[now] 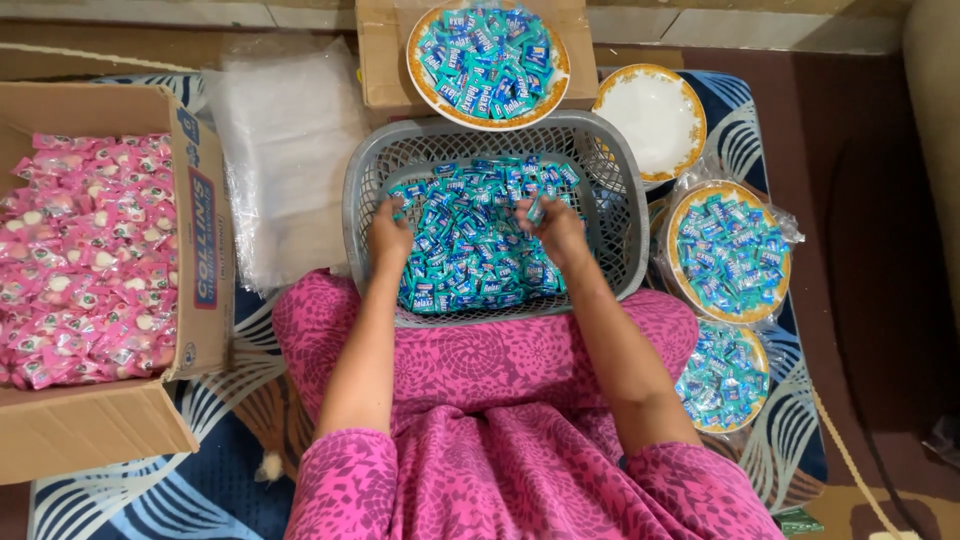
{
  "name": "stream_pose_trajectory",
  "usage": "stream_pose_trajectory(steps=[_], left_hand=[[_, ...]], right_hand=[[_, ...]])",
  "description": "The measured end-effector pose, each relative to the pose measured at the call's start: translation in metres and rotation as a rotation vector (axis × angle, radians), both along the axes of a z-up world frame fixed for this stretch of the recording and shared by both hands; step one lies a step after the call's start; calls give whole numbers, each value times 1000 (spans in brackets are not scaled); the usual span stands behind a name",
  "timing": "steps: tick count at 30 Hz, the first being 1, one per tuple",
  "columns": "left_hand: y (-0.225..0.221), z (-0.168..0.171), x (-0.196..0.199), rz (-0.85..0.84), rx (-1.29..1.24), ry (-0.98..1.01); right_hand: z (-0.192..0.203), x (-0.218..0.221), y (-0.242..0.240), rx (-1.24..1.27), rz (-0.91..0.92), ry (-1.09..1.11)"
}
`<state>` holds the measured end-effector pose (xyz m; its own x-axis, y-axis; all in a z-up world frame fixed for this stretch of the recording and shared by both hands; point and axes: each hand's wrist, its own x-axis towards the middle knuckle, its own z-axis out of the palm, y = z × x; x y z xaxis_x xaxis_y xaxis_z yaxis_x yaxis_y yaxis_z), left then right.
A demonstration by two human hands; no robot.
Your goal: Packing blue candies by arranging them on plates and placing the plates into plastic bags.
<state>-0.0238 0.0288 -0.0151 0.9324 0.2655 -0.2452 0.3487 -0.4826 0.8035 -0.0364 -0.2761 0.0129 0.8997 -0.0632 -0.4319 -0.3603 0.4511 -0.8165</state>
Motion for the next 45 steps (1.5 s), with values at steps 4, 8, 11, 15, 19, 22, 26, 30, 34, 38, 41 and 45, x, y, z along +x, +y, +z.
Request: stream_pose_trajectory(steps=[4, 8, 11, 15, 19, 22, 26, 30, 34, 38, 41, 45], left_hand=[[-14, 94, 23, 31, -349, -249], [-45, 166, 80, -67, -647, -442], [-53, 202, 92, -139, -485, -270], [-41, 149, 83, 15, -207, -435], [-28, 50, 31, 29, -19, -246], [-26, -23, 3, -214, 46, -107], [-27, -35, -26, -487, 405, 33], [-21, -75, -13, -513, 226, 140], [-24, -61, -15, -369, 71, 158], [-26, -44, -17, -308, 50, 154], [-25, -38, -14, -249, 24, 125], [-20, -47, -12, -164, -189, -41]], right_hand=[[60, 36, -6, 101, -58, -212], [170, 67, 19, 171, -166, -233], [202, 69, 27, -135, -91, -182], [133, 53, 16, -699, -98, -588], [-40, 20, 0, -824, -34, -510], [-146, 16, -17, -1279, 345, -321], [-123, -5, 1, -1597, 761, -17], [-112, -10, 7, -1504, 774, -292], [-95, -15, 3, -1366, 667, -257], [-68, -16, 9, -1134, 507, -119], [-61, -13, 11, -949, 369, -121], [-81, -9, 4, -943, 308, -97]])
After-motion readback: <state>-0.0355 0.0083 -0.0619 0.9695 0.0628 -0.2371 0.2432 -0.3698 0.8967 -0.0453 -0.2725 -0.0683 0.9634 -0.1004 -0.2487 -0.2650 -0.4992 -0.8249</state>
